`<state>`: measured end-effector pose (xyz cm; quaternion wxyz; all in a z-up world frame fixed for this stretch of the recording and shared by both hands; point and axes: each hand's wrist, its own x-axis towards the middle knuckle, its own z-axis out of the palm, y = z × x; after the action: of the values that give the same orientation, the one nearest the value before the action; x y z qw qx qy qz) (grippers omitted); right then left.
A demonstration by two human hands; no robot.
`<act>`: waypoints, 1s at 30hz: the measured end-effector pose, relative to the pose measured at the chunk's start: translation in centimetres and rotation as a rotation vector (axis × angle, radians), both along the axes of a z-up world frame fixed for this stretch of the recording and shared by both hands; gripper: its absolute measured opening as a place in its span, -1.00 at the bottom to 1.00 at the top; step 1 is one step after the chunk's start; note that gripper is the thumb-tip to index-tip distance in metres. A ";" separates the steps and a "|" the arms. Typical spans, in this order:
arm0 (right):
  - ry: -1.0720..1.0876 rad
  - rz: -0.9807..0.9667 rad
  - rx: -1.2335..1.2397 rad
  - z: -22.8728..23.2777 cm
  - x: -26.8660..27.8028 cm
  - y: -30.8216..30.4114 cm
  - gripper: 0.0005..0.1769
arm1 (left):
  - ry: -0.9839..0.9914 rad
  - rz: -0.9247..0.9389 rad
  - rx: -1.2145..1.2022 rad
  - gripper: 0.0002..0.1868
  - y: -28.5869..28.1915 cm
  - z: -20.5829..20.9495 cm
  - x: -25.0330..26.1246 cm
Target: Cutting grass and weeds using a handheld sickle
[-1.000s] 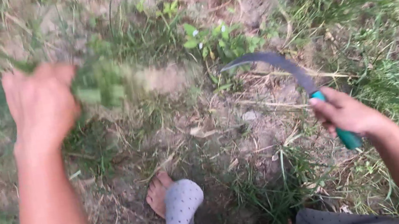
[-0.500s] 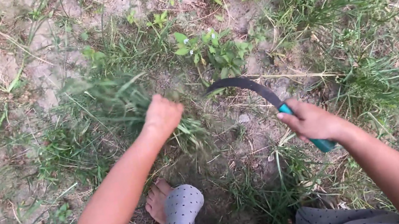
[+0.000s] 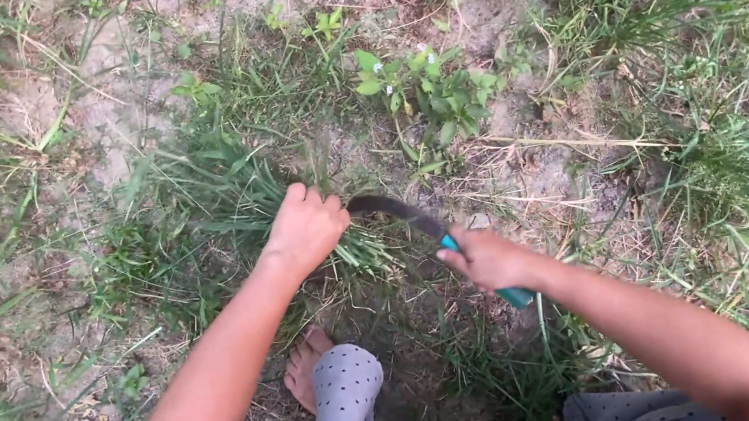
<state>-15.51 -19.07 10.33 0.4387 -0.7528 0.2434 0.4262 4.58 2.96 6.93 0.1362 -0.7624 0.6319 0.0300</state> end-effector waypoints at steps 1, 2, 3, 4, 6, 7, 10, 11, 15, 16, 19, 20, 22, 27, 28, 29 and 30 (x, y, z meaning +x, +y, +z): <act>0.010 0.032 -0.003 -0.2 -0.4 0.0 -0.66 | 0.000 -0.037 -0.033 -0.88 -0.4 0.0 0.2; 0.011 0.029 -0.007 0.2 -1.7 -0.6 -0.66 | 0.000 -0.040 -0.036 -0.88 0.1 0.2 1.1; -0.012 0.096 -0.005 0.6 -2.8 -1.2 -0.66 | 0.021 0.071 -0.031 -0.87 0.6 0.6 2.4; -0.035 0.162 -0.004 1.1 -4.0 -1.7 -0.65 | 0.041 0.181 -0.025 -0.86 1.0 0.9 3.6; 0.035 0.044 -0.048 3.7 -5.3 -4.8 -0.68 | -0.013 0.274 -0.094 -0.86 3.4 4.5 6.4; 0.112 -0.065 -0.083 5.1 -6.1 -6.2 -0.69 | -0.058 0.379 -0.153 -0.85 4.9 6.2 7.5; -0.032 -0.412 -0.052 5.3 -8.5 -13.2 -0.69 | -0.197 0.394 -0.289 -0.81 5.7 8.8 6.8; -0.038 -0.427 -0.051 4.9 -9.3 -14.5 -0.69 | -0.201 0.378 -0.292 -0.81 4.8 8.5 6.1; -0.163 -0.595 -0.058 4.0 -12.0 -18.0 -0.68 | 0.167 0.149 -0.082 -0.79 -1.0 4.2 2.1; -0.257 -0.626 -0.092 4.0 -12.4 -18.4 -0.70 | 0.252 0.041 -0.037 -0.82 -2.9 2.6 0.9; -0.253 -0.637 -0.128 5.1 -11.8 -18.3 -0.73 | 0.219 -0.157 -0.026 -0.83 -8.1 0.2 -0.7; -0.253 -0.646 -0.137 5.3 -11.9 -18.2 -0.73 | 0.220 -0.167 -0.032 -0.83 -10.0 -0.6 0.0; -0.275 -0.578 -0.053 5.2 -11.9 -18.0 -0.73 | 0.075 -0.214 0.297 -0.78 -13.4 -2.5 1.1; -0.186 -0.506 -0.106 6.1 -11.2 -17.0 -0.72 | 0.012 -0.115 0.317 -0.57 -17.4 -8.8 5.4; -0.189 -0.451 -0.120 6.3 -11.1 -16.8 -0.70 | 0.017 -0.077 0.286 -0.51 -17.3 -9.8 5.7; -0.187 -0.450 -0.117 6.5 -10.6 -16.5 -0.70 | 0.019 -0.075 0.289 -0.51 -16.7 -9.8 5.8; -0.185 -0.446 -0.103 6.7 -10.2 -16.0 -0.72 | 0.069 -0.028 0.284 -0.58 -16.1 -9.6 5.8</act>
<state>-25.66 -35.12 17.05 0.5035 -0.7376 0.3837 0.2349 10.42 -13.10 -2.72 0.2213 -0.7251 0.6362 0.1432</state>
